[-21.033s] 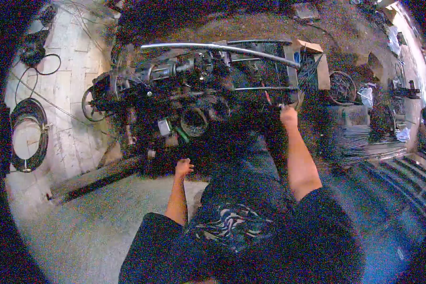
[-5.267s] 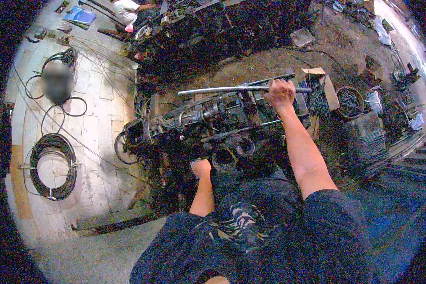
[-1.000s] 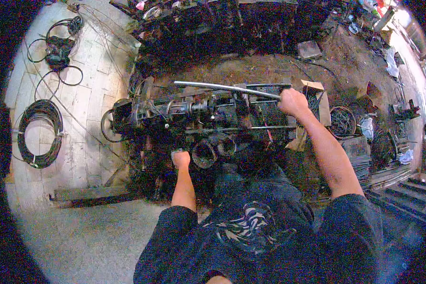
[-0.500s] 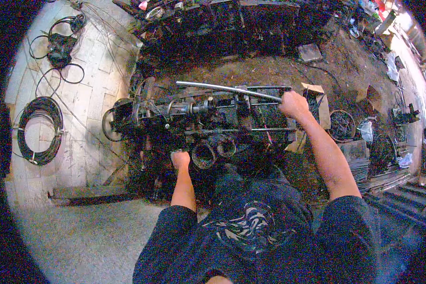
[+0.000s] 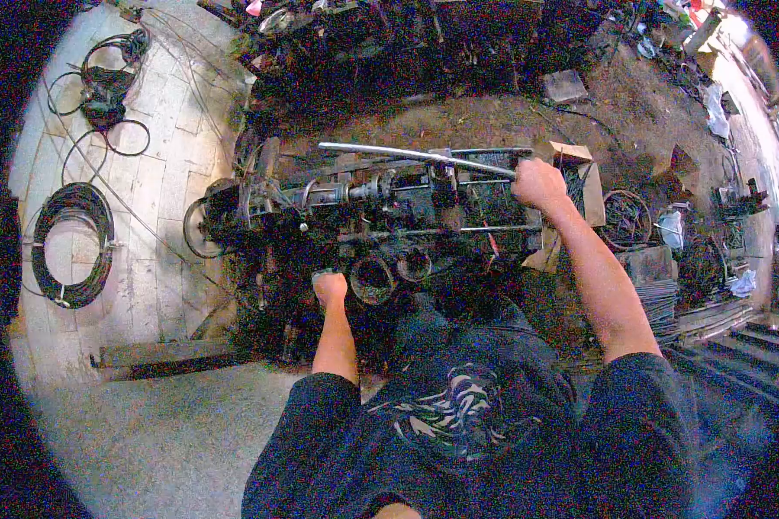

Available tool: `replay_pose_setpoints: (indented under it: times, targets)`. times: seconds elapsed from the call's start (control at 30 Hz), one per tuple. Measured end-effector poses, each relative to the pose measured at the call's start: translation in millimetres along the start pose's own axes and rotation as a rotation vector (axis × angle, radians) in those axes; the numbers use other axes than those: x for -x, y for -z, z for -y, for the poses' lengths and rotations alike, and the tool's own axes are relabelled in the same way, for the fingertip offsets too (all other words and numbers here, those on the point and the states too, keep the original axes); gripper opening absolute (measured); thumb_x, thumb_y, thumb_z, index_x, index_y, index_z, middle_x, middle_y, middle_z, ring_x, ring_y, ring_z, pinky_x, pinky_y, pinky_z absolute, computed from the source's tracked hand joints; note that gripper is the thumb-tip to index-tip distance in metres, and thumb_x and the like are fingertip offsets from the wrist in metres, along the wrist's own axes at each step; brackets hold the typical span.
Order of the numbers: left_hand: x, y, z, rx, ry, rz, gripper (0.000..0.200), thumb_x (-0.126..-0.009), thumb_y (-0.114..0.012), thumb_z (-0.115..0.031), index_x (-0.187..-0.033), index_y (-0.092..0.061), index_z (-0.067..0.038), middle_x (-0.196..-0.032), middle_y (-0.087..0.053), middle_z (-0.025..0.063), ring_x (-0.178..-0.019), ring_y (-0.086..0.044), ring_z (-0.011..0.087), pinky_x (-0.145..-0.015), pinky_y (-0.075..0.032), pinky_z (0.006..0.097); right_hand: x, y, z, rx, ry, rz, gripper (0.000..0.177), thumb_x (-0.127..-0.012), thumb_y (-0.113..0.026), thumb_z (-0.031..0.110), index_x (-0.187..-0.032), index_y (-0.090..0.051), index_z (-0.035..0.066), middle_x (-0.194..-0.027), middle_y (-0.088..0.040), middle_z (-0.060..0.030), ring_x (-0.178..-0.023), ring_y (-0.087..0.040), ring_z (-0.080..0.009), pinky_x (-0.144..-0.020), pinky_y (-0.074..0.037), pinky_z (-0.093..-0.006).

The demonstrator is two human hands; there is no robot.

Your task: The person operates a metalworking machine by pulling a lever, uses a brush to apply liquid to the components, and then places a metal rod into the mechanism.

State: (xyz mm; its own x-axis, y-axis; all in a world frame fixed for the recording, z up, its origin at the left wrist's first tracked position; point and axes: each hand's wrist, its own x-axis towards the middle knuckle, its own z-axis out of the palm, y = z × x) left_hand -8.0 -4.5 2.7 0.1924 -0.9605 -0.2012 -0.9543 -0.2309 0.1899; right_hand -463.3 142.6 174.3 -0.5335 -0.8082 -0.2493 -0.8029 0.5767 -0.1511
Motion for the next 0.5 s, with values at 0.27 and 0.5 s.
replay_pose_setpoints:
  times: [0.27,0.5]
  targets:
    - [8.8,13.2,-10.0,0.037,0.126,0.068,0.030,-0.078,-0.052,-0.023,-0.085,-0.065,0.003,-0.092,-0.064,0.0224,-0.085,-0.063,0.0361,-0.070,-0.049,0.0453,-3.4,-2.6,-3.7,0.042,0.025,-0.012,0.023,-0.070,-0.058,0.022,-0.078,-0.066,0.002,-0.085,-0.064,-0.0224,-0.078,-0.063,-0.0379,-0.070,-0.052,-0.0461]
    - [-6.7,-3.9,-0.3,0.043,0.181,0.131,0.029,-0.078,-0.052,-0.022,-0.089,-0.066,0.001,-0.098,-0.063,0.0217,-0.090,-0.061,0.0372,-0.076,-0.049,0.0476,-1.6,-3.5,-4.3,0.039,0.035,-0.023,0.023,-0.070,-0.056,0.020,-0.079,-0.066,0.001,-0.088,-0.064,-0.0229,-0.081,-0.063,-0.0376,-0.072,-0.051,-0.0464]
